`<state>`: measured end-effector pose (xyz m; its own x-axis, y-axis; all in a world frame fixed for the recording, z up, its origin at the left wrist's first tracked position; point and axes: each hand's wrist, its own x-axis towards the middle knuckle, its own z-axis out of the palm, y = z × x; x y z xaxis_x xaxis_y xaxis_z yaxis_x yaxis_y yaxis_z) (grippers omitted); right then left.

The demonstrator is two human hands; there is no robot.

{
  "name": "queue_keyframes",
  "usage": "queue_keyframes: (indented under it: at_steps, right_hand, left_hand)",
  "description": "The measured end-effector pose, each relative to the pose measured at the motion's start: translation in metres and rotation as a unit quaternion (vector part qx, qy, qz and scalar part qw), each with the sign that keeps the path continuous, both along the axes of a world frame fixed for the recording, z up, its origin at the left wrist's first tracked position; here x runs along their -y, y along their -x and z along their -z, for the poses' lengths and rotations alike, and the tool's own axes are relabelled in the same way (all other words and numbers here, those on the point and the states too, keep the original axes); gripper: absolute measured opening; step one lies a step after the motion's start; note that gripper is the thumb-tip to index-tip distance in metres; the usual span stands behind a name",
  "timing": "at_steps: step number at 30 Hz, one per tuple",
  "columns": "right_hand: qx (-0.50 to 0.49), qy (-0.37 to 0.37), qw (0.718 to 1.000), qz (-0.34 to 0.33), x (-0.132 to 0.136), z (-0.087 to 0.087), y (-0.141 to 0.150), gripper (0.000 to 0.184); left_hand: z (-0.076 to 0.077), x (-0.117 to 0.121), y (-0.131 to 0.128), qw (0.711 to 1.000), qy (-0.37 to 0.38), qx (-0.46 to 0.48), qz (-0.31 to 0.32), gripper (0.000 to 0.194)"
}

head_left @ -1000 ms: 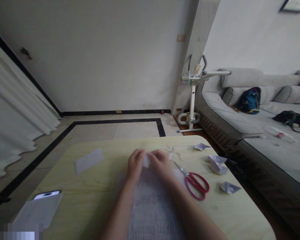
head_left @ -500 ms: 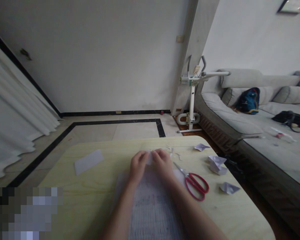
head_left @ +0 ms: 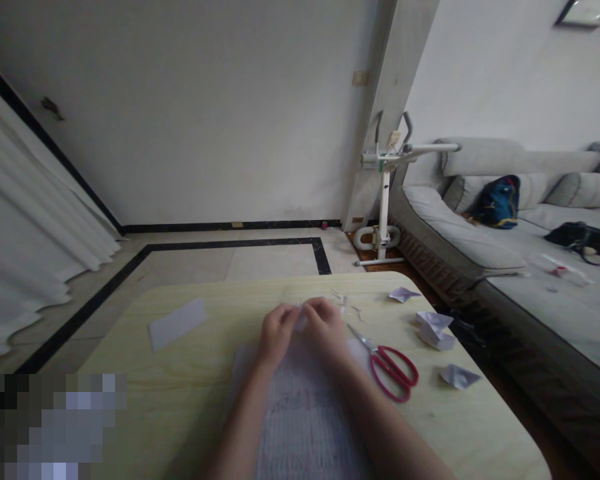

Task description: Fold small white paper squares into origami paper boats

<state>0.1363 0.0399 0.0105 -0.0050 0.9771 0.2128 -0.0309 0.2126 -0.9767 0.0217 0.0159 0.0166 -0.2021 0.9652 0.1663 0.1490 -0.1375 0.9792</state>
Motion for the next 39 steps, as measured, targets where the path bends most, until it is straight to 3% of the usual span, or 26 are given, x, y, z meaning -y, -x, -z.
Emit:
queue_keyframes:
  at_steps: [8,16,24,31,34,39]
  right_hand:
    - [-0.045,0.068,0.997,0.012,-0.002,-0.004,-0.002,0.017]
    - [-0.002,0.036,0.999,-0.013,-0.002,-0.006,-0.003,0.013]
    - [-0.041,0.082,0.995,0.032,-0.005,-0.006,-0.005,0.013]
    - [-0.009,0.036,0.999,0.015,-0.002,-0.009,-0.004,0.011]
    - [-0.005,0.035,0.999,0.012,-0.004,-0.007,-0.005,0.012]
    - [-0.074,0.105,0.991,0.037,-0.011,-0.002,-0.007,0.021]
  left_hand:
    - [0.004,-0.002,0.001,0.999,0.025,0.028,0.001,0.027]
    - [0.004,-0.001,0.001,0.999,0.021,0.0,0.032,0.029]
    - [0.006,-0.001,-0.001,0.999,0.035,0.021,0.036,0.027]
    - [-0.002,0.001,0.002,0.999,0.028,-0.004,-0.032,0.026]
    - [-0.005,0.002,0.003,0.998,0.031,0.034,-0.046,0.029]
    - [0.0,0.0,0.001,0.989,0.056,0.135,-0.004,0.03]
